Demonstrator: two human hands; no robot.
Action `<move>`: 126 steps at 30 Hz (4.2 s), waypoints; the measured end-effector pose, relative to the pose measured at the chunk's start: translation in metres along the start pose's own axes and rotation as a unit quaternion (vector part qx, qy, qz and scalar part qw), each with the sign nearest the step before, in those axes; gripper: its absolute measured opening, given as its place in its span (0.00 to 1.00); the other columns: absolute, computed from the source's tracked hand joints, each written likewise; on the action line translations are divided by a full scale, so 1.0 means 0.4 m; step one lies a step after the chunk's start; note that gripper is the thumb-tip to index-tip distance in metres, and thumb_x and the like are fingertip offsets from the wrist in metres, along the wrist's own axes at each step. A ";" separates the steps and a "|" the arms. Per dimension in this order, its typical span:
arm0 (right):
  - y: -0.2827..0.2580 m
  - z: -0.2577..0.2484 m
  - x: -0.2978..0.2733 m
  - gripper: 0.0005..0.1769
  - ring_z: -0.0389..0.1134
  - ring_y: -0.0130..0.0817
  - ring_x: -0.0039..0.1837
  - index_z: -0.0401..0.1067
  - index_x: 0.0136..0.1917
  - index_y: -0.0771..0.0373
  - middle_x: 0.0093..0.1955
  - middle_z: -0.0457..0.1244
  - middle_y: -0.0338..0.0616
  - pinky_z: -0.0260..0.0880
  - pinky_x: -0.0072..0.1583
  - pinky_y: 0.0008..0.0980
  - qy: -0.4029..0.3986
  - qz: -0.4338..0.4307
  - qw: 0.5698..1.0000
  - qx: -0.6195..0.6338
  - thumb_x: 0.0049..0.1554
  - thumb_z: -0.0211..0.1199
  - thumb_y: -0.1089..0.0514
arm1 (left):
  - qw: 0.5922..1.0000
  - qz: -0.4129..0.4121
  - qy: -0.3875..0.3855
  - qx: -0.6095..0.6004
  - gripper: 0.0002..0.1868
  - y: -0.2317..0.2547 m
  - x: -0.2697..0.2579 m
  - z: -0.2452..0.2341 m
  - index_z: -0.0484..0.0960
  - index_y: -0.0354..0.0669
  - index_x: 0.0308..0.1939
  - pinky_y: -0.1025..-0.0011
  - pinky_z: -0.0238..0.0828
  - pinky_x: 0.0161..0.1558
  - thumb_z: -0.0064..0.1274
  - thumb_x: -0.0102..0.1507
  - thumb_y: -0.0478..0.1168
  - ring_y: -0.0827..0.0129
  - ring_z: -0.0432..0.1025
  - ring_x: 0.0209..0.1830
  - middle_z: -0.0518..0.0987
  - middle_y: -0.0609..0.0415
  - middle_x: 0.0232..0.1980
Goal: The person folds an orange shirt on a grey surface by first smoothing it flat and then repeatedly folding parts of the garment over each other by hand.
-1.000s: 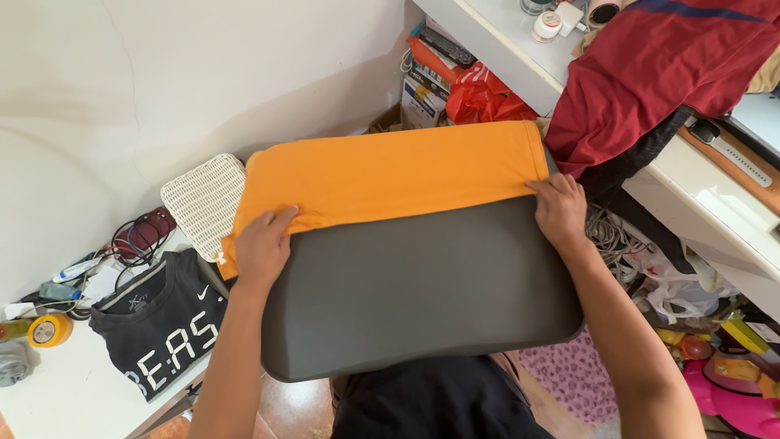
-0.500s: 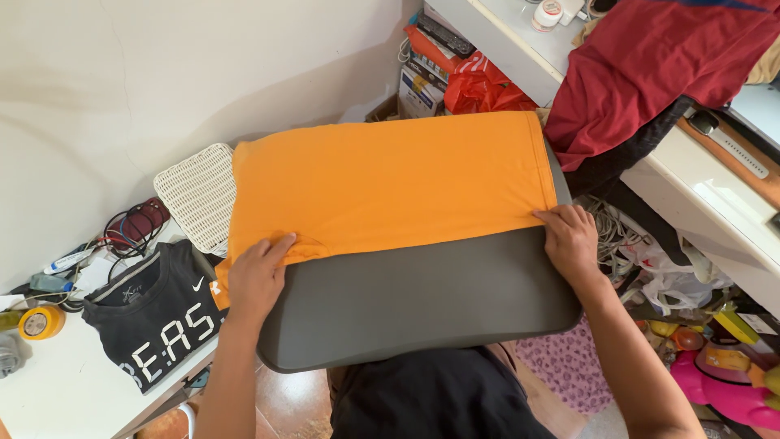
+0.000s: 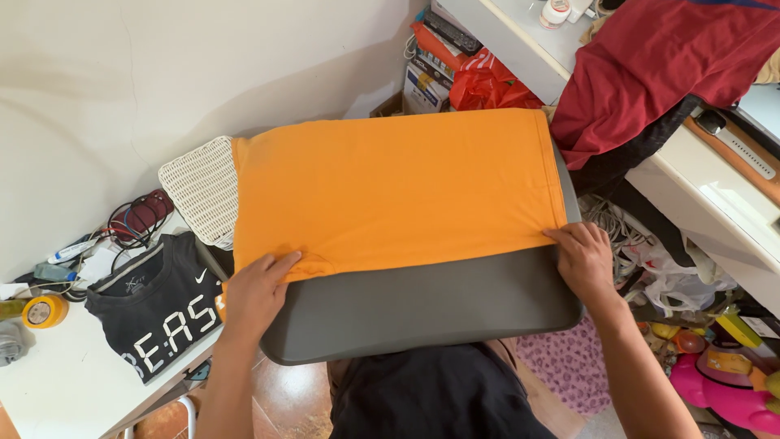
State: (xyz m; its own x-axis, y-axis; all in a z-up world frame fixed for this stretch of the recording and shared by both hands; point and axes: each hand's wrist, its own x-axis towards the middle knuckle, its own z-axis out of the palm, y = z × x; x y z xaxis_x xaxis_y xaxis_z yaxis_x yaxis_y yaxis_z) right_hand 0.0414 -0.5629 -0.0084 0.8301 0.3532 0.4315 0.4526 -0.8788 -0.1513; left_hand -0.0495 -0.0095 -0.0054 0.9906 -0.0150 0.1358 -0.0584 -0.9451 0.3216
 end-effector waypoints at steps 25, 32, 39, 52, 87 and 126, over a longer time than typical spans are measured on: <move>0.042 -0.173 0.222 0.12 0.70 0.52 0.57 0.76 0.53 0.69 0.51 0.68 0.55 0.70 0.59 0.44 -0.098 -0.029 0.989 0.110 0.56 0.59 0.71 | 0.982 -0.068 -0.176 0.012 0.24 0.068 0.232 -0.286 0.86 0.44 0.41 0.60 0.72 0.41 0.57 0.62 0.61 0.53 0.76 0.37 0.82 0.48 0.34; 0.058 -0.069 0.293 0.07 0.70 0.53 0.52 0.76 0.53 0.65 0.49 0.68 0.54 0.70 0.54 0.43 -0.075 -0.020 0.990 0.120 0.61 0.60 0.66 | 0.999 0.038 0.006 0.006 0.20 -0.004 0.341 -0.154 0.88 0.44 0.43 0.59 0.72 0.40 0.58 0.63 0.56 0.54 0.76 0.37 0.83 0.53 0.37; 0.087 0.003 0.296 0.12 0.69 0.51 0.47 0.74 0.60 0.63 0.47 0.67 0.53 0.69 0.50 0.43 -0.108 0.078 0.978 0.163 0.63 0.61 0.61 | 0.998 -0.053 -0.027 0.002 0.17 -0.029 0.363 -0.080 0.87 0.46 0.46 0.60 0.71 0.41 0.60 0.63 0.54 0.57 0.76 0.38 0.80 0.54 0.37; -0.022 0.006 0.155 0.16 0.67 0.46 0.57 0.76 0.51 0.61 0.51 0.66 0.46 0.62 0.59 0.46 -0.043 -0.116 0.989 0.086 0.49 0.71 0.57 | 0.983 0.180 0.039 -0.021 0.15 0.157 0.153 0.019 0.79 0.41 0.48 0.57 0.67 0.51 0.59 0.60 0.42 0.54 0.72 0.49 0.75 0.49 0.47; -0.262 0.121 0.237 0.28 0.55 0.56 0.76 0.70 0.67 0.59 0.73 0.57 0.54 0.54 0.74 0.54 -0.099 -0.123 0.975 0.155 0.55 0.68 0.49 | 0.973 0.230 0.010 -0.032 0.23 0.320 0.203 0.114 0.75 0.48 0.66 0.52 0.55 0.69 0.46 0.69 0.50 0.50 0.60 0.72 0.69 0.46 0.70; -0.795 0.445 0.547 0.09 0.70 0.52 0.50 0.74 0.54 0.65 0.49 0.68 0.54 0.70 0.52 0.44 -0.058 -0.048 0.905 0.419 0.65 0.58 0.58 | 0.685 -0.208 0.314 -0.623 0.13 -0.188 0.002 0.145 0.77 0.34 0.54 0.78 0.67 0.47 0.44 0.75 0.42 0.78 0.68 0.41 0.77 0.59 0.43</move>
State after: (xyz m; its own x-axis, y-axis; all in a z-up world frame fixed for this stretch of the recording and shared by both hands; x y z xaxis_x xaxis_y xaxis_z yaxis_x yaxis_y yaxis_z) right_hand 0.1372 -0.1490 -0.0241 0.7808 0.4882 0.3900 0.5722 -0.3078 -0.7602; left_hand -0.0370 0.0426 -0.0838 0.7275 0.6849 0.0404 -0.2351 0.1935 0.9525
